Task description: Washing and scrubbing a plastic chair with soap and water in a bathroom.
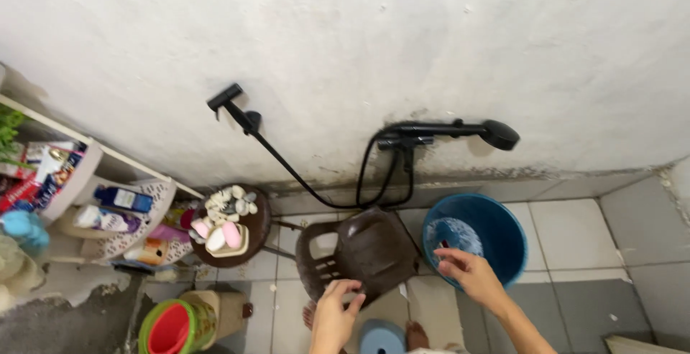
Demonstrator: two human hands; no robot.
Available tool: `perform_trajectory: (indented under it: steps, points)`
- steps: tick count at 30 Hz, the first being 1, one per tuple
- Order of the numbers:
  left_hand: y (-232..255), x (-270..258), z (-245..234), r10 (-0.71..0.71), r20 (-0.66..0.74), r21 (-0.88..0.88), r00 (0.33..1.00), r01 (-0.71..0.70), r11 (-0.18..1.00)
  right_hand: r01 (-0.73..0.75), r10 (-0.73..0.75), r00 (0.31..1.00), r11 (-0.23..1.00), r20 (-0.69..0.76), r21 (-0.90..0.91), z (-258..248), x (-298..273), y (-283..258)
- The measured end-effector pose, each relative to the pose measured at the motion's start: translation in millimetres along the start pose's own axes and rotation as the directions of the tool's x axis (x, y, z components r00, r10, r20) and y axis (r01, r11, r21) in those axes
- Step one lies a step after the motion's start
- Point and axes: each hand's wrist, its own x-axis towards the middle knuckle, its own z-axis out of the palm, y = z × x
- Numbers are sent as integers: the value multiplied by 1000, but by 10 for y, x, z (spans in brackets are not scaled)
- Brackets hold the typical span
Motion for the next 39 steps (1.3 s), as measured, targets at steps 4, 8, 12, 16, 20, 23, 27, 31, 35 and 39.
perform_trajectory:
  steps: [4,8,12,16,20,23,27,31,35,39]
  points:
    - [-336,-249,264,60,-83,41,995,-57,998,-73,73,996,997,-49,19,-347,-106,591]
    - [-514,-570,291,-45,-149,-14,988,44,999,-85,87,995,996,-41,35,-470,-151,941]
    - [-833,-844,418,-226,-195,-115,954,206,972,-157,157,988,979,-13,-131,-410,-349,583]
    - [-942,-1118,428,-270,-228,-97,935,254,962,-127,141,989,969,52,-212,-212,-332,475]
    - [-1352,-1444,498,-387,-190,-55,902,383,922,-109,147,981,959,130,-260,191,-207,761]
    - [-2069,-1735,752,-500,-148,-84,853,493,866,-117,199,960,925,197,-362,544,-201,784]
    - [-2952,-2054,1006,-480,-168,-165,861,456,875,-215,343,899,888,273,-407,1011,-146,954]
    - [-3257,-2213,904,-452,-174,-122,875,436,891,-261,394,858,887,328,-382,1304,50,1833]
    - [-3095,-2160,490,-467,-117,-94,877,458,884,-306,426,846,881,322,-362,1648,-67,1998]
    - [-2994,-2151,148,-510,-87,-57,856,507,860,-343,460,853,850,247,-400,2004,-185,2069]
